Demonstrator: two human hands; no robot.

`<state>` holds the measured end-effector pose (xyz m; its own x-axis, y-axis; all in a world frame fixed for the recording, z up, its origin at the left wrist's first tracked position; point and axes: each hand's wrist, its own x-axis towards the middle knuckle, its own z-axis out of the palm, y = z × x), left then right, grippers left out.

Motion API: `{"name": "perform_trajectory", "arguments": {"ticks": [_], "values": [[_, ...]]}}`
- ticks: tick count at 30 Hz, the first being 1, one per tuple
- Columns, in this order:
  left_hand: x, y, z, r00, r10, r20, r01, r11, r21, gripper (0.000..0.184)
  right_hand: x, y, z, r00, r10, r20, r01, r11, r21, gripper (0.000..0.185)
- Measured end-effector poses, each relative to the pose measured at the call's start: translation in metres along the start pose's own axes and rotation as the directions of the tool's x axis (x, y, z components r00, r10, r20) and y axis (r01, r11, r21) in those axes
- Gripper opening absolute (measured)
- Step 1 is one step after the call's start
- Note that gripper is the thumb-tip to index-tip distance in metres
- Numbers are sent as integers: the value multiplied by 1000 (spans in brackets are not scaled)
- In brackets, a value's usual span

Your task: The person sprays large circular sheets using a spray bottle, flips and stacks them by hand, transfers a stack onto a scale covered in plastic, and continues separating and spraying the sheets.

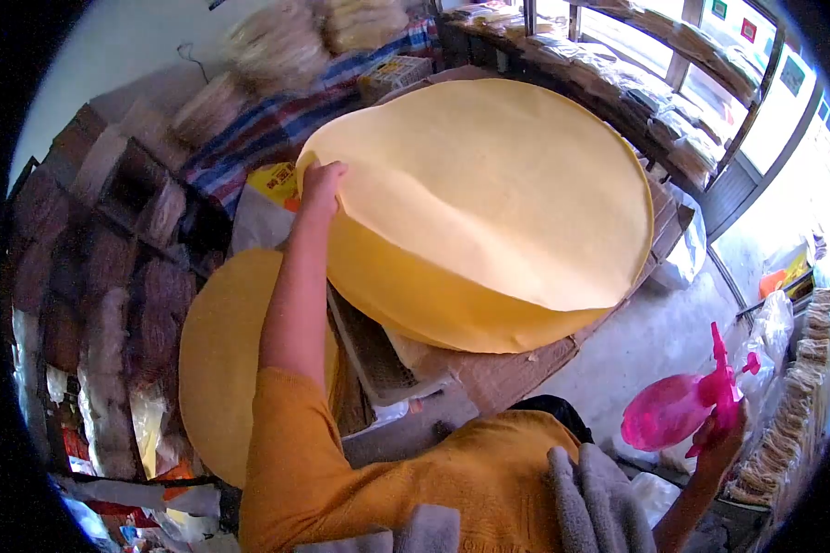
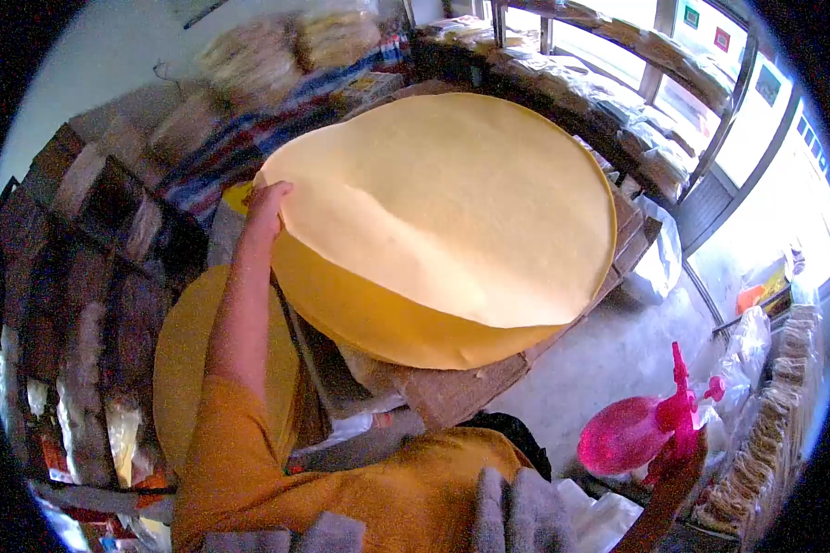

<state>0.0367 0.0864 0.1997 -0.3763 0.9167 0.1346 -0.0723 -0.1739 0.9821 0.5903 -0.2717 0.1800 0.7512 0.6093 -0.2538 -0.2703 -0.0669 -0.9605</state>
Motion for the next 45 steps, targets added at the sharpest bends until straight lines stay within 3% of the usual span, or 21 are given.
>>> {"name": "perform_trajectory", "arguments": {"ticks": [3,6,9,13,15,16,17,19,20,21,22,27,33,36,37,39,40,42,45], "values": [[45,-24,-11,975,-217,-57,223,962,157,27,3,3,-4,999,16,45,-19,997,71,38],[63,-19,-8,931,-330,-154,351,925,143,32,12,18,-21,1000,-6,-5,6,992,130,38],[83,-3,2,935,-344,-85,351,931,101,32,37,42,-49,996,-24,-81,37,985,168,38],[26,43,40,969,-242,-40,244,969,47,32,15,22,-30,997,-13,-83,24,991,134,37],[16,25,21,961,-126,245,194,940,-280,35,4,15,-21,994,-16,-111,29,993,112,37],[13,11,4,932,-34,361,201,878,-435,37,3,14,-19,991,-21,-131,34,995,99,37],[9,-4,-14,848,-108,518,515,393,-762,42,5,16,-22,992,-11,-128,25,994,107,36],[29,-63,-60,888,14,460,433,310,-846,53,13,20,-33,994,4,-113,9,993,118,36],[42,-95,-78,937,208,281,35,744,-667,59,16,19,-35,994,18,-112,-8,995,95,36],[23,-58,-69,954,-88,288,284,582,-762,65,16,17,-35,993,33,-113,-26,997,69,36],[4,-21,-59,887,-376,270,394,309,-865,70,16,15,-34,992,48,-114,-44,998,43,36],[75,-125,-114,976,-118,185,216,658,-722,73,-15,1,-5,992,69,-108,-63,996,58,35],[171,-137,-137,928,-292,231,363,578,-730,64,-71,-9,35,991,126,-40,-119,981,151,35],[199,-138,-127,924,-269,273,329,921,-209,42,-90,-10,37,969,204,140,-234,940,248,36],[207,-131,-122,912,-316,263,306,949,81,38,-95,-7,48,985,174,10,-172,960,222,35],[217,-108,-115,900,-386,201,188,761,620,32,-102,1,68,967,99,-235,-64,987,149,36],[209,-91,-107,912,-297,282,115,846,520,33,-103,4,73,936,54,-348,-18,994,107,37],[187,-58,-86,907,-87,412,-37,958,284,34,-104,14,53,957,76,-279,-56,995,79,37],[155,-38,-88,907,39,420,-61,997,40,35,-108,15,57,970,54,-238,-38,997,71,38]]}}
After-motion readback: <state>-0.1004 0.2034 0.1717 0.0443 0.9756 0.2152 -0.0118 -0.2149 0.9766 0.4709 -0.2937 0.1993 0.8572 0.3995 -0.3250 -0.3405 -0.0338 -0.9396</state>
